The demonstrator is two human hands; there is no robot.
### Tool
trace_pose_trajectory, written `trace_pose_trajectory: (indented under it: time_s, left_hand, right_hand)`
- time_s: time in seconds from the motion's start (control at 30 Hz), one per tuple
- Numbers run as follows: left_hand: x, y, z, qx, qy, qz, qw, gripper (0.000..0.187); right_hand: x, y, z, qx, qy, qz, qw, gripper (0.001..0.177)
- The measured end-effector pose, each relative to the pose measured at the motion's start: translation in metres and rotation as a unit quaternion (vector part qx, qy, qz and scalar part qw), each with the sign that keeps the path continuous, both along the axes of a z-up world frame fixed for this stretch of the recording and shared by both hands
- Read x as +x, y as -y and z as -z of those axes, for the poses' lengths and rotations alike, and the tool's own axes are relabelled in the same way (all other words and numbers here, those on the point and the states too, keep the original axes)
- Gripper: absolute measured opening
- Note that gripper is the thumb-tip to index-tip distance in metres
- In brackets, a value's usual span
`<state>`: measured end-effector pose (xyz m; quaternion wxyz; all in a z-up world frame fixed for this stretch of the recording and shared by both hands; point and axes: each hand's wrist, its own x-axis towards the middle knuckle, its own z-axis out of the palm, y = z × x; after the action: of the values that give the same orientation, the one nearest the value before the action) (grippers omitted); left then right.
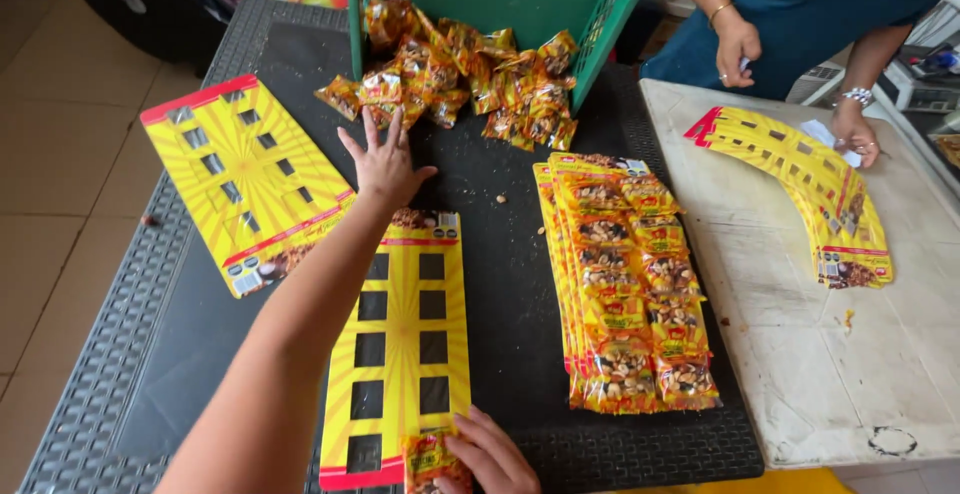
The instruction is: The person places individual packets of nuts into slots on yellow cardboard display sheets by hand, working through a pile of packets and multiple display sheets on a black table.
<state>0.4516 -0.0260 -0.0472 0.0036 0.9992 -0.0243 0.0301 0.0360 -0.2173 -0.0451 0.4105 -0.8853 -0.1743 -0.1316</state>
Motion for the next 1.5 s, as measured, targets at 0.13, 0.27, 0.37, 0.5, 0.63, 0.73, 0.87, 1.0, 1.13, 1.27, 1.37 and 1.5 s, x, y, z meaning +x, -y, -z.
trace_pose_trajectory:
  time_s: [0.13,0.27,0.37,0.5,0.63,0.73,0.87,1.0,1.13,1.27,1.37,1.5]
  left_hand:
    - [0.02,-0.005,-0.009,-0.067,0.046,0.018,0.997,0.083]
    - [-0.038,-0.012,-0.028,-0.257,0.28,0.164,0.91,0.023]
    - [-0.141,-0.008,-0.057,-0.364,0.279,0.244,0.854,0.016]
    - [-0.288,0.001,-0.062,-0.295,0.238,0.537,0.754,0.009]
    - [-0.352,-0.011,-0.083,-0.344,0.201,0.539,0.743,0.023]
    - [-0.372,-0.02,-0.085,-0.528,0.166,0.372,0.745,0.028]
    - [-0.377,-0.015,-0.082,-0.667,-0.009,0.113,0.736,0.068]
    - [-0.378,-0.01,-0.073,-0.645,-0.095,0.078,0.755,0.03]
    - [-0.36,-0.019,-0.06,-0.586,-0.126,0.049,0.799,0.01]
    - [-0.332,-0.018,-0.043,-0.362,-0.08,0.09,0.925,0.006]
    - [-0.308,-0.014,-0.024,-0.235,-0.03,0.103,0.966,0.009]
    - [-0.293,-0.01,-0.042,-0.172,-0.033,0.133,0.976,0.015]
  right_hand:
    - [0.0,0.022,-0.029,-0.016,-0.078,0.04,0.996,0.033]
    - [0.016,0.029,-0.032,0.226,-0.085,0.152,0.958,0.026]
    - [0.044,0.031,-0.028,0.486,-0.304,0.063,0.817,0.052]
    - [0.077,0.019,-0.03,0.7,-0.381,-0.112,0.593,0.061]
    - [0.079,0.0,-0.033,0.607,-0.306,0.059,0.731,0.014]
    - [0.066,-0.005,-0.042,0.569,-0.309,0.037,0.762,0.012]
    - [0.049,-0.016,-0.059,0.412,-0.234,-0.004,0.881,0.013]
    - [0.041,-0.011,-0.052,0.247,-0.232,0.039,0.94,0.021]
    - [0.048,-0.006,-0.036,0.202,-0.283,0.027,0.937,0.012]
    - [0.073,-0.011,-0.029,0.111,-0.175,0.061,0.977,0.011]
    - [0.093,-0.017,-0.027,0.028,-0.124,0.086,0.988,0.014]
    - [0.11,-0.022,-0.048,-0.08,-0.122,0.101,0.984,0.031]
